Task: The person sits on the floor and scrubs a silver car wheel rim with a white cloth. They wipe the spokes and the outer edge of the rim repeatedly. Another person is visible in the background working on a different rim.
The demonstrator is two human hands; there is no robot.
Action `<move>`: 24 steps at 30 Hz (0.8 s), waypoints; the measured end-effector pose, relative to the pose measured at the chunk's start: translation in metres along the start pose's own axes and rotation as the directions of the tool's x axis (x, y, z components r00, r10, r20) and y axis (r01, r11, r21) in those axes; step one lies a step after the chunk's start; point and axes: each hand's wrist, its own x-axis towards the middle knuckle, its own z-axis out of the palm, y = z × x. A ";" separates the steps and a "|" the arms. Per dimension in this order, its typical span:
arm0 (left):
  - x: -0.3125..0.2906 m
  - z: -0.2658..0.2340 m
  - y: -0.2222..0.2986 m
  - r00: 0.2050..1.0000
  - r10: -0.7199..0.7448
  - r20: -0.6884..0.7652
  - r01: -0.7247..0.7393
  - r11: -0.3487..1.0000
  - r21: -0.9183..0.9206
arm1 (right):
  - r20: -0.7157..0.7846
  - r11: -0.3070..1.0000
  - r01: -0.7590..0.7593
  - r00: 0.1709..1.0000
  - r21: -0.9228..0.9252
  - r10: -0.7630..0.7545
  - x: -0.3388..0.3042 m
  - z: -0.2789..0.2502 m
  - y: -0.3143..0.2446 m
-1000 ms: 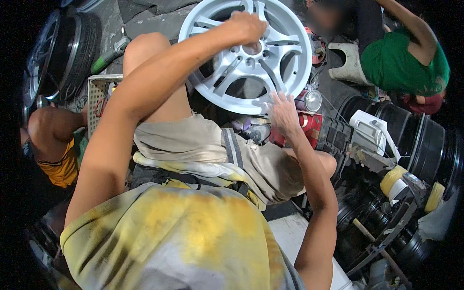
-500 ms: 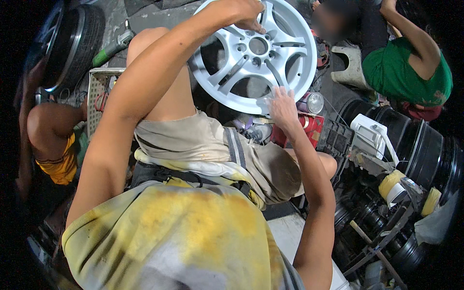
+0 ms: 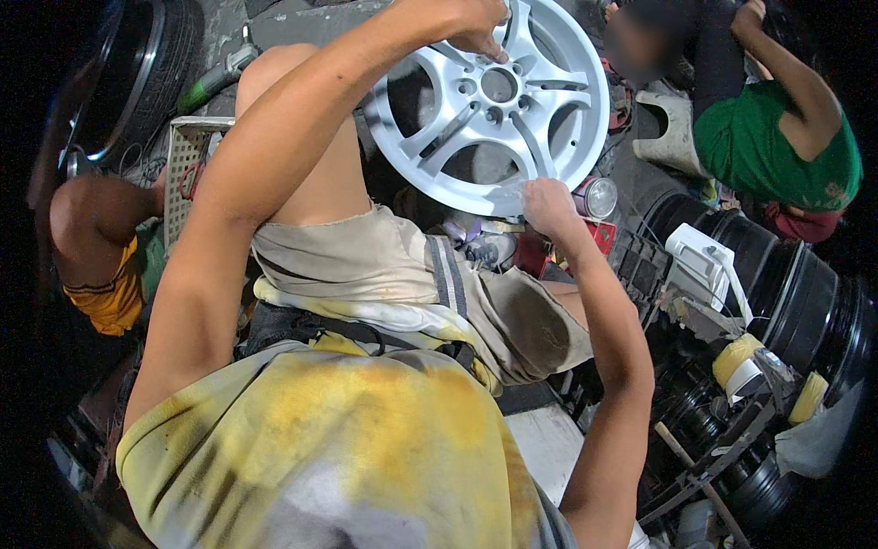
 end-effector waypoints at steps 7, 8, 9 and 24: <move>-0.006 -0.003 0.000 1.000 -0.004 -0.019 0.003 0.998 -0.059 | -0.026 0.998 -0.010 1.000 -0.070 0.008 -0.011 0.012 -0.002; -0.006 -0.002 -0.002 1.000 -0.005 -0.022 0.004 0.998 -0.063 | -0.001 0.997 -0.005 1.000 -0.077 0.005 -0.008 0.012 -0.001; -0.005 -0.001 0.001 0.999 0.009 -0.048 -0.012 0.999 -0.053 | -0.003 0.994 -0.021 1.000 -0.104 0.020 -0.001 0.028 0.005; -0.009 0.018 -0.013 0.973 0.186 -0.137 -0.185 0.983 0.019 | -0.099 0.998 -0.050 0.994 -0.030 0.047 0.004 0.016 -0.007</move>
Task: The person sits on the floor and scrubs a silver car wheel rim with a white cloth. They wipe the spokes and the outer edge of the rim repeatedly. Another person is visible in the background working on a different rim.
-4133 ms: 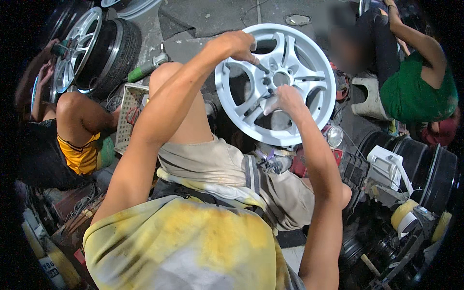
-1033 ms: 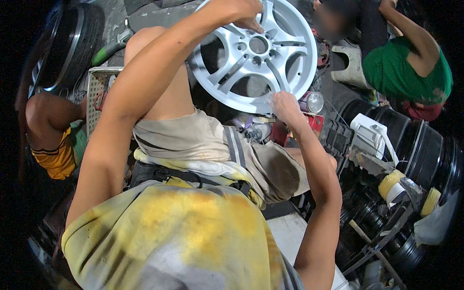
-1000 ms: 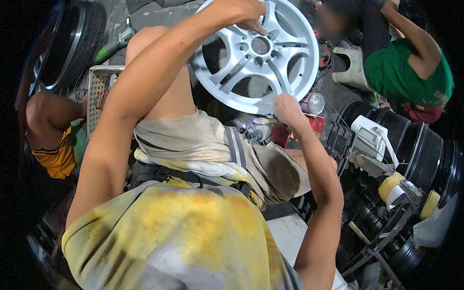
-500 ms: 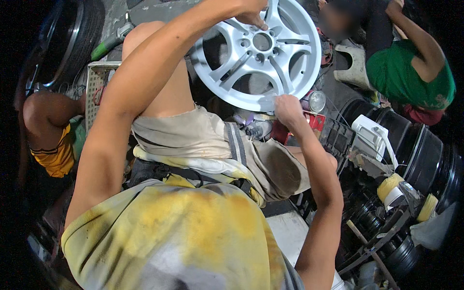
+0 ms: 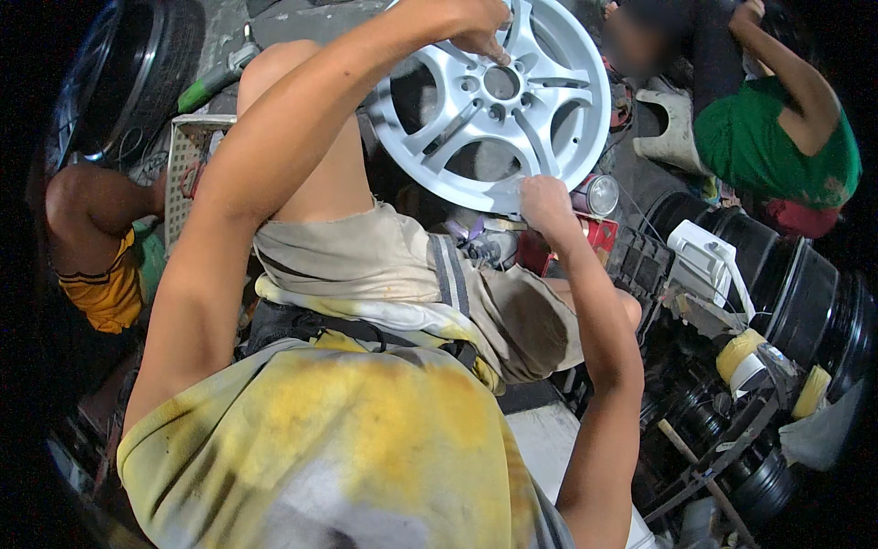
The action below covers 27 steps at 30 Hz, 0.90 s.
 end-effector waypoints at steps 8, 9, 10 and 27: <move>-0.008 -0.015 0.000 0.996 -0.086 0.013 0.086 0.996 -0.034 | 0.003 0.879 0.106 0.993 0.466 -0.122 0.036 0.005 -0.047; -0.009 -0.016 0.001 0.996 -0.089 0.010 0.089 0.996 -0.025 | -0.028 0.869 0.158 0.986 0.469 -0.164 0.041 0.001 -0.055; -0.008 -0.017 0.003 0.994 -0.086 0.060 0.088 0.996 -0.030 | -0.060 0.857 0.208 0.977 0.471 -0.204 0.045 -0.002 -0.061; -0.001 -0.011 0.007 0.979 -0.136 0.149 0.133 0.991 0.032 | -0.018 0.907 0.042 0.999 0.418 -0.038 0.032 -0.029 -0.086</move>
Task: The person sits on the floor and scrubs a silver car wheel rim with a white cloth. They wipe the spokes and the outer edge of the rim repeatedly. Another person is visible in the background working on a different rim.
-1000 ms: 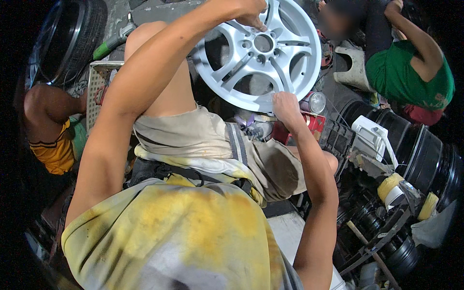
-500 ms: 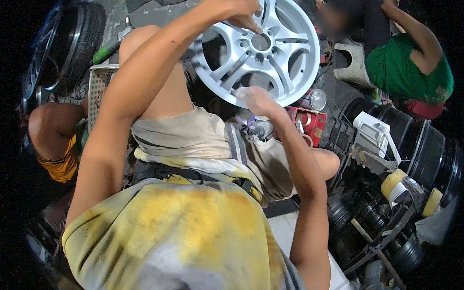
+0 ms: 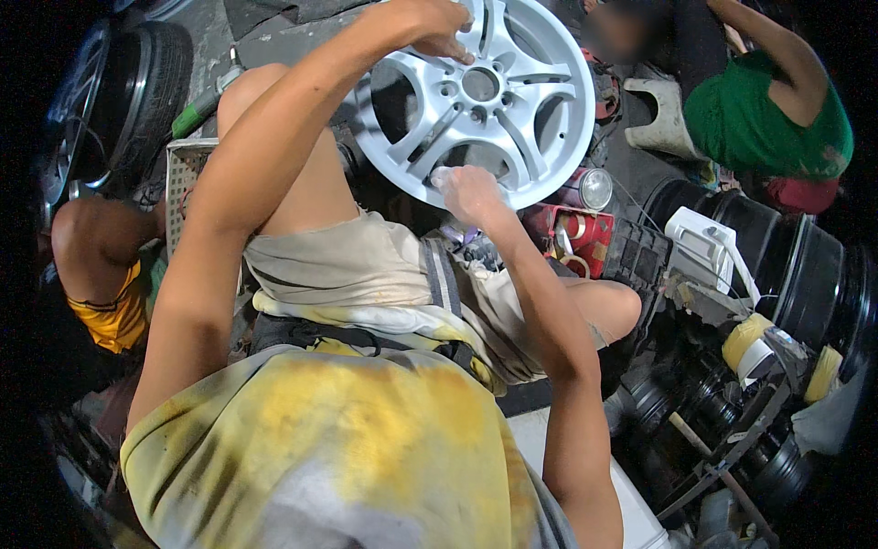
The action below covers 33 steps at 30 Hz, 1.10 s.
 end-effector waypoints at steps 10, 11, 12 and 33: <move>0.011 -0.009 0.007 0.992 0.087 0.094 -0.085 0.996 -0.030 | -0.138 0.919 0.138 0.986 0.370 -0.092 0.020 0.028 0.033; 0.012 -0.009 0.011 0.994 0.083 0.077 -0.080 0.996 -0.033 | -0.113 0.876 0.064 0.994 0.478 -0.011 0.021 0.037 0.029; 0.010 -0.008 0.013 0.995 0.076 0.063 -0.074 0.997 -0.034 | -0.080 0.814 -0.005 0.995 0.581 0.063 0.024 0.046 0.022; -0.011 -0.019 0.017 0.992 0.035 0.122 -0.029 0.998 -0.052 | 0.051 -0.155 0.050 0.807 0.987 0.588 0.002 0.044 -0.084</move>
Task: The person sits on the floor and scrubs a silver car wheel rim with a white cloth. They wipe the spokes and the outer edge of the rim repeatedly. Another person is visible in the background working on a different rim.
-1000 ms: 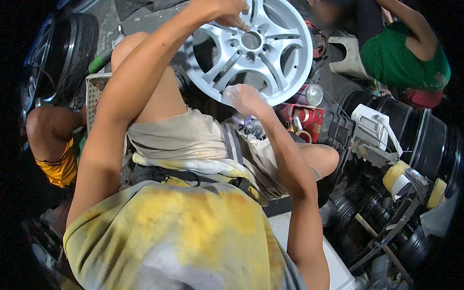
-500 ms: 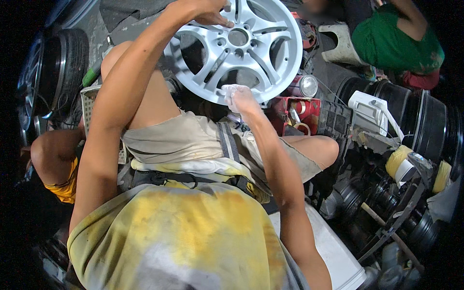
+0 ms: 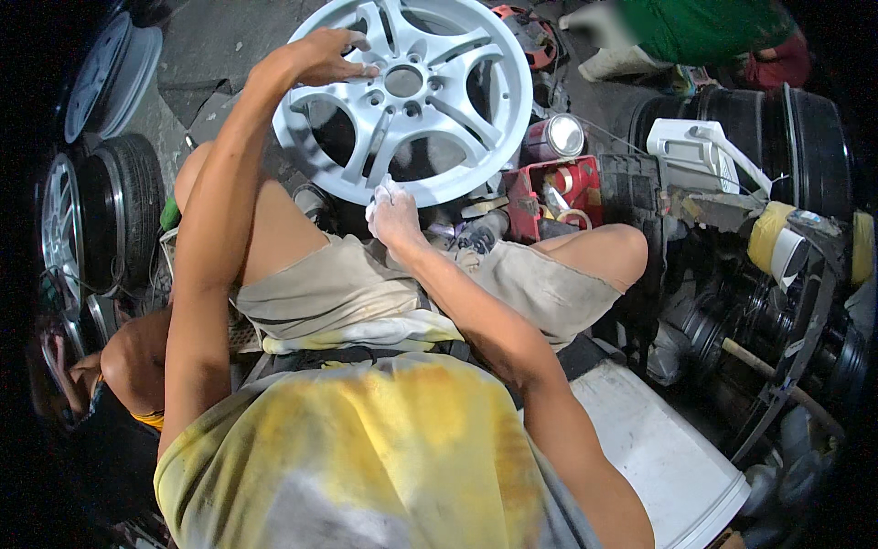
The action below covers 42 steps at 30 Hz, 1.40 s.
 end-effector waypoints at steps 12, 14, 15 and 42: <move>0.008 0.007 -0.003 1.000 0.023 0.013 -0.022 0.999 -0.047 | -0.117 0.989 0.129 0.986 0.073 -0.120 0.055 0.000 -0.006; 0.008 0.009 -0.003 0.999 0.040 -0.012 -0.041 0.998 -0.046 | -0.097 0.984 0.081 0.993 0.161 -0.065 0.040 0.010 -0.020; 0.004 0.009 -0.001 0.999 0.036 -0.028 -0.037 0.999 -0.014 | -0.079 0.983 0.057 0.996 0.176 -0.044 0.013 0.017 -0.020; -0.004 0.008 0.008 0.997 -0.074 -0.018 0.073 0.997 -0.037 | 0.803 0.114 0.796 0.579 -0.594 0.139 0.090 -0.090 -0.045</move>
